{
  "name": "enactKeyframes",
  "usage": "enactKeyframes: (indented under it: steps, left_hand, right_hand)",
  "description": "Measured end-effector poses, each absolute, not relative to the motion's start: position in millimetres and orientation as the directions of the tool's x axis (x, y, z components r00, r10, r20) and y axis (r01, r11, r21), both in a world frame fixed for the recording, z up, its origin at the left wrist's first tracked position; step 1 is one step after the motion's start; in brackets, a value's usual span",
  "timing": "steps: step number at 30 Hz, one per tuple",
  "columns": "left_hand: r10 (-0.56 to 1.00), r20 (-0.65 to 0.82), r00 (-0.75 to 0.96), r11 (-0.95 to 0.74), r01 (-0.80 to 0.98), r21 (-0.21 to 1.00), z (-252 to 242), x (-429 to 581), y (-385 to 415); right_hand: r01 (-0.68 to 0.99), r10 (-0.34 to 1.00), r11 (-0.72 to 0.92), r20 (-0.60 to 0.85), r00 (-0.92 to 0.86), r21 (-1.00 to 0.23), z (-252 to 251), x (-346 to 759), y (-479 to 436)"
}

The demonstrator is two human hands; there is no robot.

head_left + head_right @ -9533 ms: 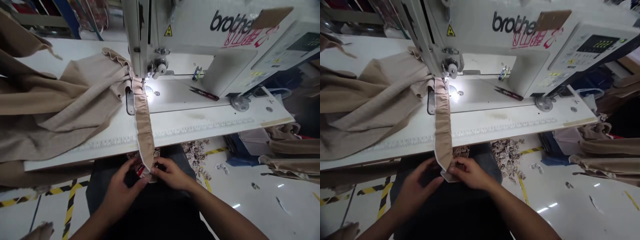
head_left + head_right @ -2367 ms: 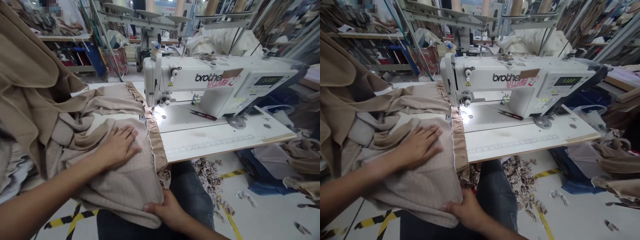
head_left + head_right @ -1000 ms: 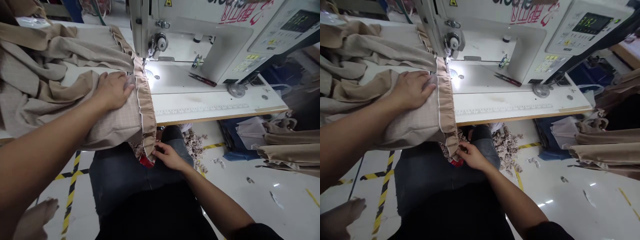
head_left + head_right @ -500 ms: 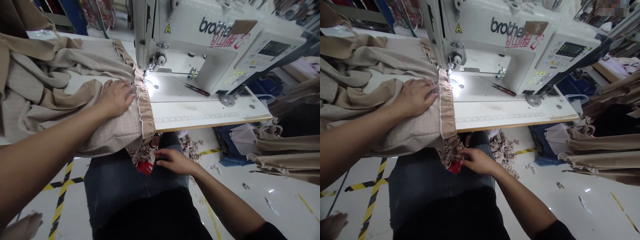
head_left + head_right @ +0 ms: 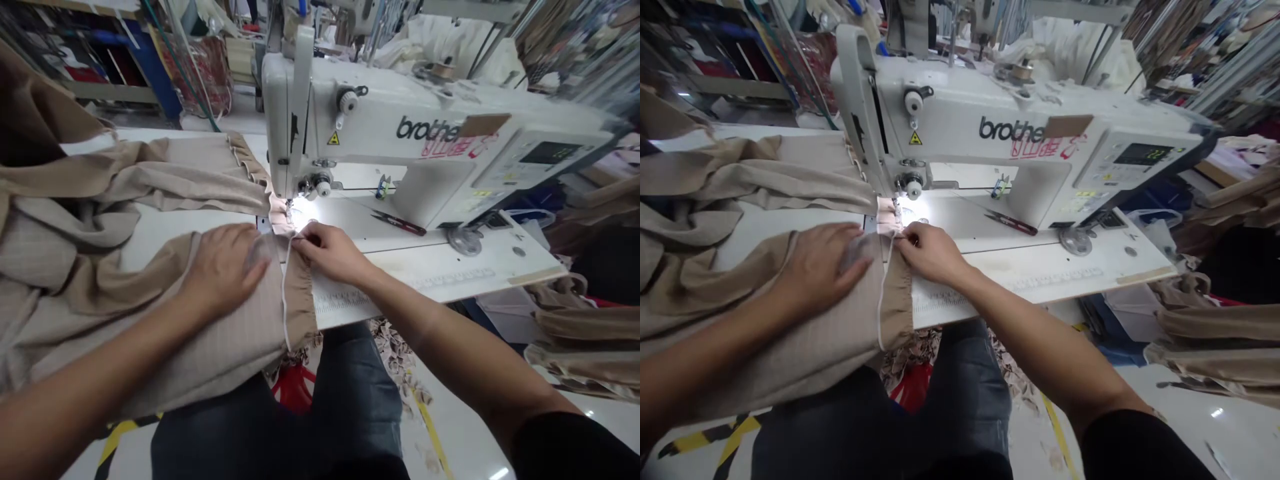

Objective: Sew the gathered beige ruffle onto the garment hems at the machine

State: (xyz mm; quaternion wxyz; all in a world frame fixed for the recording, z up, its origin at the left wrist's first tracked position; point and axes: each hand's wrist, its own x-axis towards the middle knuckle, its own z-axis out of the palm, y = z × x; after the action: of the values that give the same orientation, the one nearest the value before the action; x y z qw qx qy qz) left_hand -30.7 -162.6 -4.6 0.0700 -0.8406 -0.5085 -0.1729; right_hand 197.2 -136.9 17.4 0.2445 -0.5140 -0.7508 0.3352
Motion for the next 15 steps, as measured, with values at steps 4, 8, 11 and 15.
enactKeyframes:
  steps: [4, 8, 11, 15]
  left_hand:
    - [0.810, 0.421, 0.409, -0.499, 0.857, 0.128, -10.4, -22.7, -172.0]
    - [0.763, 0.507, 0.401, -0.539, 0.828, 0.155, -12.4, -9.5, -142.1]
    - [0.700, 0.562, 0.441, -0.581, 0.810, 0.087, -8.7, -6.6, -123.4]
    - [0.538, 0.536, 0.650, -0.692, 0.704, -0.159, -0.7, -9.7, -121.4]
  right_hand:
    - [0.189, 0.902, 0.015, -0.068, -0.427, -0.982, 23.6, 217.8, -111.9]
    - [0.119, 0.818, -0.002, -0.070, -0.572, -0.993, 30.5, 217.8, -98.6]
    - [0.214, 0.751, 0.181, -0.005, -0.661, -0.960, 35.0, 215.0, -95.3]
    - [0.310, 0.611, 0.421, 0.014, -0.791, -0.853, 40.7, 229.5, -91.8]
